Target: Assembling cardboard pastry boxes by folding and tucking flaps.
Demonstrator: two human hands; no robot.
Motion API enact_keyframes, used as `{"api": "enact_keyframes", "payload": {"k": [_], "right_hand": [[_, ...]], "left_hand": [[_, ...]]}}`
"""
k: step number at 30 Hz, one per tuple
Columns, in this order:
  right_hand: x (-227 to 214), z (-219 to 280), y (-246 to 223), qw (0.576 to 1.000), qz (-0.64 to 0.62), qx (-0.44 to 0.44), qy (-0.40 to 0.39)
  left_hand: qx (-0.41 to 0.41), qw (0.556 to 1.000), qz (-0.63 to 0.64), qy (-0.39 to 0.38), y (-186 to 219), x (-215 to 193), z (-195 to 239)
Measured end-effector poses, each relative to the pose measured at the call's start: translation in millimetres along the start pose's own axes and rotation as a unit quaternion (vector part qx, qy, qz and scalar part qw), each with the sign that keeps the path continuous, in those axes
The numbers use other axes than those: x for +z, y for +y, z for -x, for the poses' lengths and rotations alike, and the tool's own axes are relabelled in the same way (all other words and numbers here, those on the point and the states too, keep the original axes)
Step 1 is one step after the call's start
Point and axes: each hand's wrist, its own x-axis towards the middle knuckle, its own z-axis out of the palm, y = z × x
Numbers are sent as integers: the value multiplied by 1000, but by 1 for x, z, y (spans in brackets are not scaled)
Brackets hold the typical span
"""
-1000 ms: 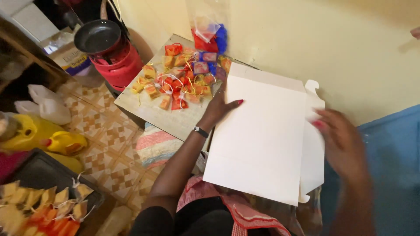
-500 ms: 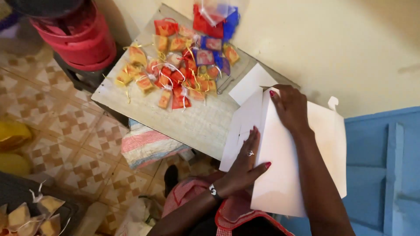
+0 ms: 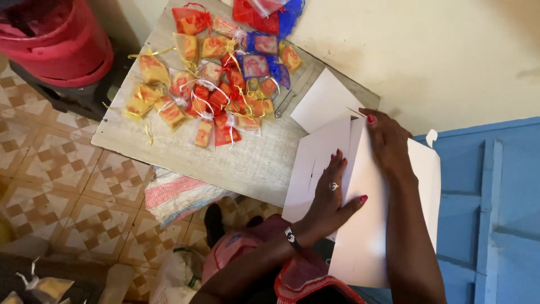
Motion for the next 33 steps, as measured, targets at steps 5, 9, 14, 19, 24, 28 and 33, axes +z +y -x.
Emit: {"api": "enact_keyframes", "payload": {"k": [5, 9, 14, 19, 24, 28, 33], "right_hand": [[6, -4, -9, 997, 51, 47, 27], [19, -11, 17, 995, 78, 35, 42], [37, -9, 38, 985, 152, 78, -21], [36, -8, 35, 986, 147, 80, 12], [17, -8, 40, 981, 172, 76, 42], [13, -10, 87, 980, 200, 11, -12], [20, -12, 92, 975, 218, 48, -9]], "left_hand": [[-14, 999, 9, 48, -30, -6, -63], [-25, 999, 28, 28, -50, 8, -79], [-39, 997, 45, 41, -53, 16, -69], [-45, 998, 47, 8, -49, 9, -73], [-30, 998, 40, -26, -59, 10, -77], [2, 999, 26, -31, -84, 16, -94], [-38, 998, 38, -29, -97, 5, -122]]}}
